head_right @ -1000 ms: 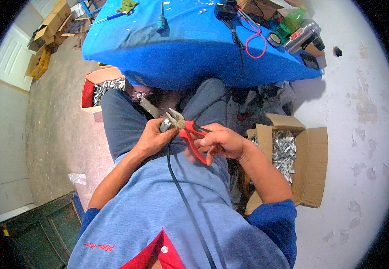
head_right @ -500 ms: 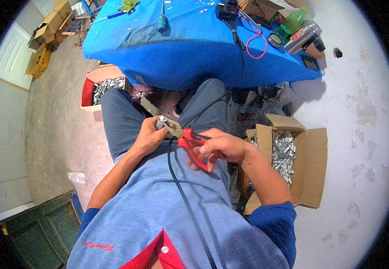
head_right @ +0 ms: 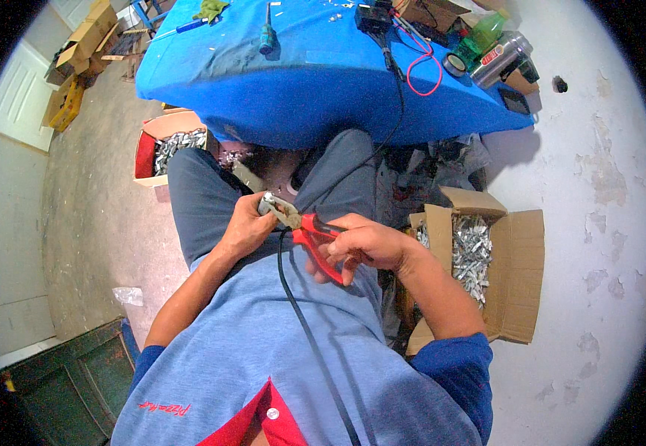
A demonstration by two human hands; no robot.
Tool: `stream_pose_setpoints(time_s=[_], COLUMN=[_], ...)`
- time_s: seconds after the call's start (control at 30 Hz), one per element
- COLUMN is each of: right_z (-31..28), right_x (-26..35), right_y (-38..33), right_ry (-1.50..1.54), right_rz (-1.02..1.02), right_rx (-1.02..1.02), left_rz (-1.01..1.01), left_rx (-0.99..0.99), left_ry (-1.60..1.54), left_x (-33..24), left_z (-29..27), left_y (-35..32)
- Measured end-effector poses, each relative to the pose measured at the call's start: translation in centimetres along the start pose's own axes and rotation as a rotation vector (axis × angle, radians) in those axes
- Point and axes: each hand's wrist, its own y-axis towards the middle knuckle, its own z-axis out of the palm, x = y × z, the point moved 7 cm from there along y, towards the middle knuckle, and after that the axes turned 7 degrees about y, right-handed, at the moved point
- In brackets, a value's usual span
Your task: The person assembles metal components using a screwdriver and pliers while working over a table.
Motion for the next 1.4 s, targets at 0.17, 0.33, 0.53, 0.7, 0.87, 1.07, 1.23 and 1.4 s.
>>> stream_pose_setpoints(time_s=[0.17, 0.33, 0.53, 0.7, 0.87, 1.07, 1.23, 1.4], right_z=[-0.2, -0.4, -0.1, 0.4, 0.4, 0.1, 0.2, 1.5], right_x=[0.0, -0.1, -0.5, -0.8, -1.2, -1.9, -2.7, -3.4], right_y=[0.0, 0.2, 0.3, 0.5, 0.8, 1.2, 2.1, 4.2], right_ry=[0.019, 0.026, 0.108, 0.133, 0.206, 0.293, 0.443, 0.602], right_rz=[-0.002, -0.008, -0.007, -0.015, -0.039, -0.095, -0.152, -0.202], right_rx=[0.003, -0.009, 0.009, -0.02, -0.021, -0.001, 0.051, 0.176], left_rz=[0.02, 0.022, 0.028, 0.021, 0.011, 0.009, -0.013, -0.003], left_rx=[0.007, 0.015, 0.002, -0.03, -0.055, -0.085, -0.104, -0.276], left_ry=[0.035, 0.042, 0.012, 0.038, 0.037, 0.054, 0.041, 0.022], left_x=[0.1, 0.0, -0.4, -0.5, -0.5, -0.4, -0.5, -1.0], left_z=[0.0, 0.0, -0.1, -0.3, -0.5, -0.7, -0.9, -2.0], left_y=[0.1, 0.1, -0.1, -0.2, -0.1, 0.0, 0.1, 0.4])
